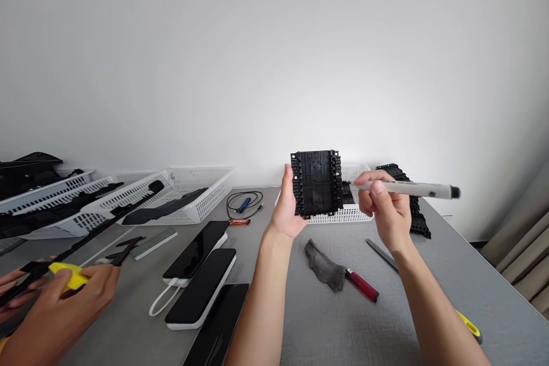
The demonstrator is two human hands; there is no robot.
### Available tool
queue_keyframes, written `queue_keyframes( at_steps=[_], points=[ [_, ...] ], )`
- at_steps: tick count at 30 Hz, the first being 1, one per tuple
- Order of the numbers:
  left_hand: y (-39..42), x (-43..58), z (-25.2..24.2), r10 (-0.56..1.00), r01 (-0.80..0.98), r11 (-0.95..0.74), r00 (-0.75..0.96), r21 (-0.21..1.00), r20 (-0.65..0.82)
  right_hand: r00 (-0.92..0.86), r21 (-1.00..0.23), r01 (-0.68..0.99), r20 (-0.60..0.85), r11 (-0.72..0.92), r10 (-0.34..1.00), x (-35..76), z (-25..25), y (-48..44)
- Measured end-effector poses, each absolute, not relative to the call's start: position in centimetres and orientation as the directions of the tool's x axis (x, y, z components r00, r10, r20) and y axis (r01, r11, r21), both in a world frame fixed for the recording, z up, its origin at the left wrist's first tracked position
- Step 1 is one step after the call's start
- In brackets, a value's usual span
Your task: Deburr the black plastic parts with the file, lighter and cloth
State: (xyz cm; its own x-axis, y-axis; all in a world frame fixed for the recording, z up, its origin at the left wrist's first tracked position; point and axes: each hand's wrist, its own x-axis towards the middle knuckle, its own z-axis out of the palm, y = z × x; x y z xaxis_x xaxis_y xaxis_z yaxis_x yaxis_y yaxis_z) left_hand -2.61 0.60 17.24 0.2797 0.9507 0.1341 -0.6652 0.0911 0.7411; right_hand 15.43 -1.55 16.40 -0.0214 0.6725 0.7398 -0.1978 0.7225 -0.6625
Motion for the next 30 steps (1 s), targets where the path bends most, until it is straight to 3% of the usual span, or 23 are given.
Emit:
queue_keyframes(
  at_steps=[7,11,15,30],
  points=[
    [0.0,-1.9,17.8,0.947,-0.649,0.078,0.285,0.756,0.146,-0.202,-0.796,-0.118,0.605,0.594,0.77,13.5,15.9,-2.2],
    [-0.2,-1.9,17.7,0.942,-0.629,0.047,0.287,0.776,0.176,-0.157,-0.751,0.089,0.638,0.654,0.754,13.2,16.0,-2.5],
    [-0.2,-1.8,17.6,0.931,-0.619,0.014,0.295,0.785,0.216,-0.148,-0.714,0.186,0.659,0.675,0.738,13.3,16.0,-2.5],
    [-0.2,-1.2,17.7,0.939,-0.639,0.018,0.274,0.769,0.206,-0.185,-0.691,0.303,0.633,0.656,0.752,13.4,16.2,-2.5]
  ],
)
